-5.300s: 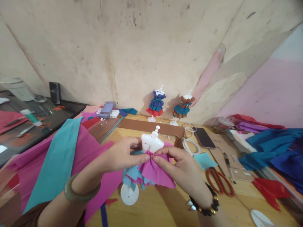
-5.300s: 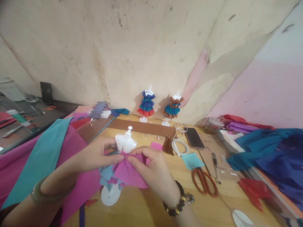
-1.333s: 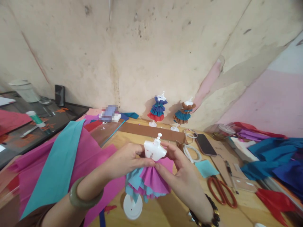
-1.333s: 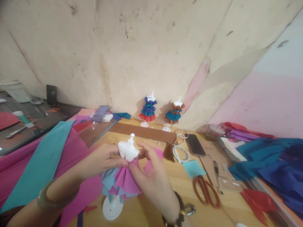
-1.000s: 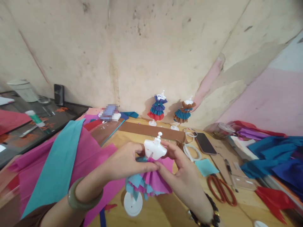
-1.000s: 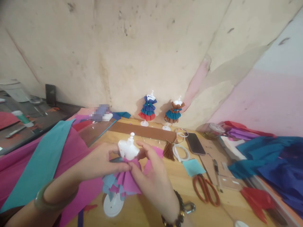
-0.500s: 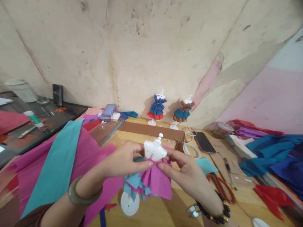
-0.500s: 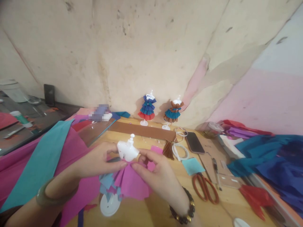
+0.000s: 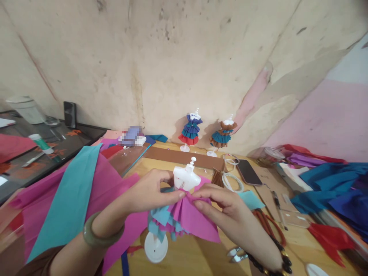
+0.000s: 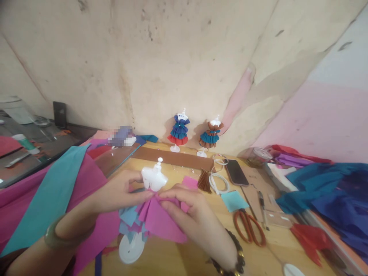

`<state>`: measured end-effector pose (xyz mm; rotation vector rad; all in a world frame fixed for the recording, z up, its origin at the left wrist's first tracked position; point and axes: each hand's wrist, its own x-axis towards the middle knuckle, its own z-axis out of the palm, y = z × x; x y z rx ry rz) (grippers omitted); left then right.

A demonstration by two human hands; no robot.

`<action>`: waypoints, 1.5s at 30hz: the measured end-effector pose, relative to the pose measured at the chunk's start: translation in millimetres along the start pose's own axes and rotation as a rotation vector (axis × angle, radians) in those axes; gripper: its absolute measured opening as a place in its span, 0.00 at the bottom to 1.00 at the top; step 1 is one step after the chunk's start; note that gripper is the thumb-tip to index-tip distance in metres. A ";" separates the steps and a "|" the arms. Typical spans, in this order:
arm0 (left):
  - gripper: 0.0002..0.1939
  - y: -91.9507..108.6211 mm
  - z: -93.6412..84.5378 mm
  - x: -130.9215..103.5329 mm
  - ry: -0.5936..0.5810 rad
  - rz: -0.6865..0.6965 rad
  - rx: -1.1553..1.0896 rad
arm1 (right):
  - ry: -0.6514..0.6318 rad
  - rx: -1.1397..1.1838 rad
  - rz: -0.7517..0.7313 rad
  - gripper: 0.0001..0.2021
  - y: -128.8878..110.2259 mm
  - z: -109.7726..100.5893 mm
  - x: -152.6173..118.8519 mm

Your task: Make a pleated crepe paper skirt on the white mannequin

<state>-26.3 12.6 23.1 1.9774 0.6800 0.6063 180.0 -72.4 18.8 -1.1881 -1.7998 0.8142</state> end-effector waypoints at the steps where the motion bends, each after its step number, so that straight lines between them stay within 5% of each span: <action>1: 0.11 0.4 -0.1 0.2 0.008 0.000 -0.002 | 0.007 0.004 -0.004 0.07 -0.7 0.4 -0.3; 15: 0.10 0.1 -0.7 1.0 -0.010 0.041 -0.044 | 0.227 -0.156 -0.091 0.05 2.0 6.4 3.3; 45: 0.10 4.6 3.3 -1.2 0.030 0.017 -0.032 | 0.195 -0.053 -0.083 0.05 1.2 7.3 5.0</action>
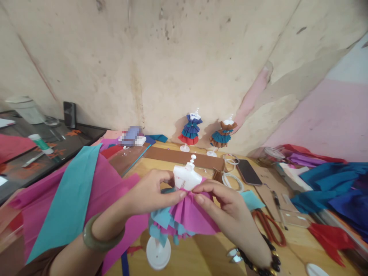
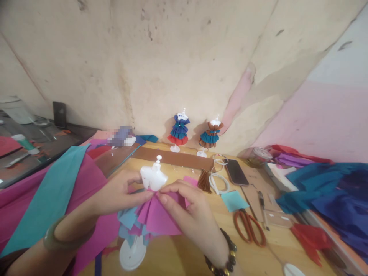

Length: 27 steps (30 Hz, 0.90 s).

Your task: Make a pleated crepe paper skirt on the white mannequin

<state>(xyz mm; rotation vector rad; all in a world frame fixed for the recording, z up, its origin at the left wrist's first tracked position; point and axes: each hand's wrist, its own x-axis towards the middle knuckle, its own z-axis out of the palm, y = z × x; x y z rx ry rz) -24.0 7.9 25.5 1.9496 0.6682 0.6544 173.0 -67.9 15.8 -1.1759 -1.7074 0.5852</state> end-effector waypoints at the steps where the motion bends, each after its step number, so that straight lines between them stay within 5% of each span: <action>1: 0.10 0.3 -0.6 0.2 -0.001 -0.007 0.001 | 0.021 -0.019 -0.019 0.04 0.5 -0.2 -0.3; 5: 0.11 -1.5 -3.0 2.4 0.026 -0.057 -0.020 | 0.132 -0.187 -0.184 0.08 -2.0 1.1 -5.7; 13: 0.09 -7.9 -5.7 7.1 0.091 -0.127 -0.158 | 0.110 -0.501 -0.506 0.11 -11.8 13.6 -12.5; 27: 0.10 0.3 -5.8 10.1 0.129 -0.219 -0.125 | 0.087 -0.641 -0.578 0.09 4.4 30.3 -9.1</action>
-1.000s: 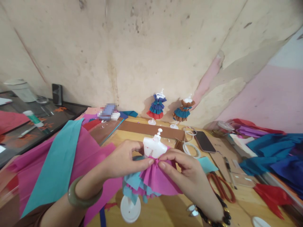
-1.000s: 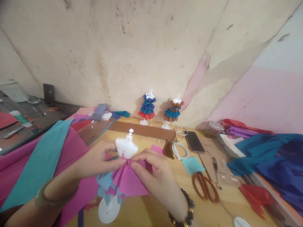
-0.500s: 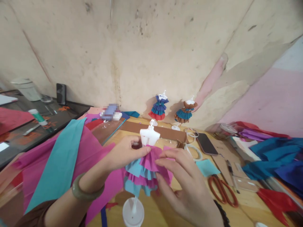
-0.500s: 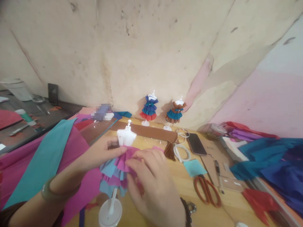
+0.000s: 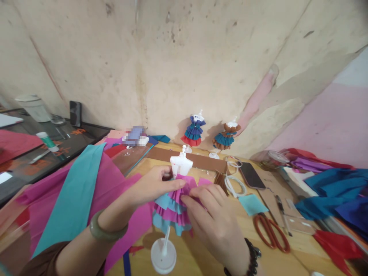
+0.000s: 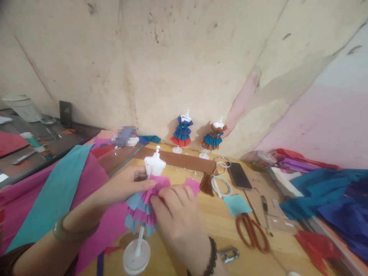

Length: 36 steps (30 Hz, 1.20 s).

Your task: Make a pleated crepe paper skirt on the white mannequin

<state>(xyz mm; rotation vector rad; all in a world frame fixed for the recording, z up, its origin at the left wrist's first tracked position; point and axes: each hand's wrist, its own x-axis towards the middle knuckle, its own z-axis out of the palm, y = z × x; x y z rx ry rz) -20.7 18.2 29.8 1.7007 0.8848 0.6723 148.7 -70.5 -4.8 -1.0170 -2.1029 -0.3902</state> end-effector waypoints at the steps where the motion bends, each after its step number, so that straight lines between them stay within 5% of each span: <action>1: 0.09 -0.9 -0.3 0.1 0.001 0.008 0.010 | -0.012 0.012 0.001 0.09 -0.4 -1.3 0.8; 6: 0.09 -5.0 -1.8 -0.3 -0.031 0.029 0.033 | -0.016 0.261 0.053 0.04 3.2 -9.9 3.7; 10: 0.09 -4.8 -2.7 -1.8 -0.218 0.056 -0.050 | 0.066 0.409 0.355 0.02 15.9 -9.0 0.9; 15: 0.15 -5.4 -3.3 -3.0 -0.273 0.059 -0.055 | -0.149 0.569 0.616 0.05 26.0 -5.2 0.7; 29: 0.09 2.6 -2.6 -6.5 -0.264 0.041 -0.018 | -0.219 0.728 0.709 0.09 23.6 -12.5 0.0; 36: 0.10 1.1 -1.5 -7.4 -0.231 0.037 0.102 | -0.147 0.649 0.589 0.06 21.6 -18.5 3.6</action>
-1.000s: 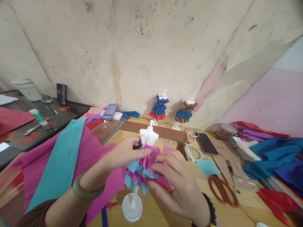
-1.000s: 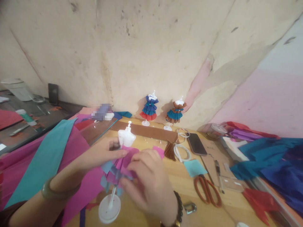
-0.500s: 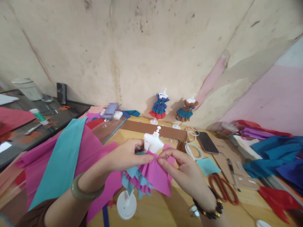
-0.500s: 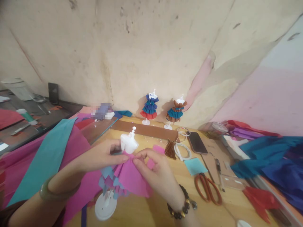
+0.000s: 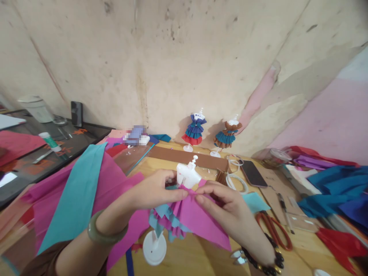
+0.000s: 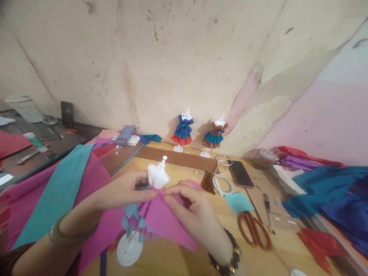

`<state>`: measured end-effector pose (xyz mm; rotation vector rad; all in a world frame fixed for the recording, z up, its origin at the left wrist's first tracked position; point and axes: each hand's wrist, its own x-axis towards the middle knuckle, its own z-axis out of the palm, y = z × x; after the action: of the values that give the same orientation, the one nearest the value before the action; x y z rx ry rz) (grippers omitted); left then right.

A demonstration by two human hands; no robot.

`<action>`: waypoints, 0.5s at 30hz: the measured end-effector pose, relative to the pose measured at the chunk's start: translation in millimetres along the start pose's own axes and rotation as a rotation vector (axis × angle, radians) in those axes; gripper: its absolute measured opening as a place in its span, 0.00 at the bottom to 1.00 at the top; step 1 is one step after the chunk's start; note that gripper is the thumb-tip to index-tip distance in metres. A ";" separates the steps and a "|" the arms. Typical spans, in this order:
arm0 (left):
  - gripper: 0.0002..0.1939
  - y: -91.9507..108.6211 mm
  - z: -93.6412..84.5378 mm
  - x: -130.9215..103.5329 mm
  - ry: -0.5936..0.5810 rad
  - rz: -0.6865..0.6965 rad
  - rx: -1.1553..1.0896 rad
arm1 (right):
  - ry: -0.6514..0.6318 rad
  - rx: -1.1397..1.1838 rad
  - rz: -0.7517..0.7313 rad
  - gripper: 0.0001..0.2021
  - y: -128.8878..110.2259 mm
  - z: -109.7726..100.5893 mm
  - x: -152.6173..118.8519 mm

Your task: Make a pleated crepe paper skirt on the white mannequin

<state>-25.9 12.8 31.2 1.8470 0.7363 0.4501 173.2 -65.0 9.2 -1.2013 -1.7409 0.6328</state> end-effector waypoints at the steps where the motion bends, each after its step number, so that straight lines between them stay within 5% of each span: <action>1: 0.10 -1.9 0.4 0.2 -0.007 0.015 -0.008 | 0.007 -0.002 -0.016 0.06 -0.3 0.2 -0.2; 15: 0.10 -0.7 4.0 -0.5 -0.060 0.086 -0.134 | 0.060 -0.070 -0.039 0.06 2.0 6.1 0.4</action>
<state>-24.0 9.9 29.1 1.7630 0.5740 0.4864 168.7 -63.3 5.0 -1.2187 -1.7444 0.5112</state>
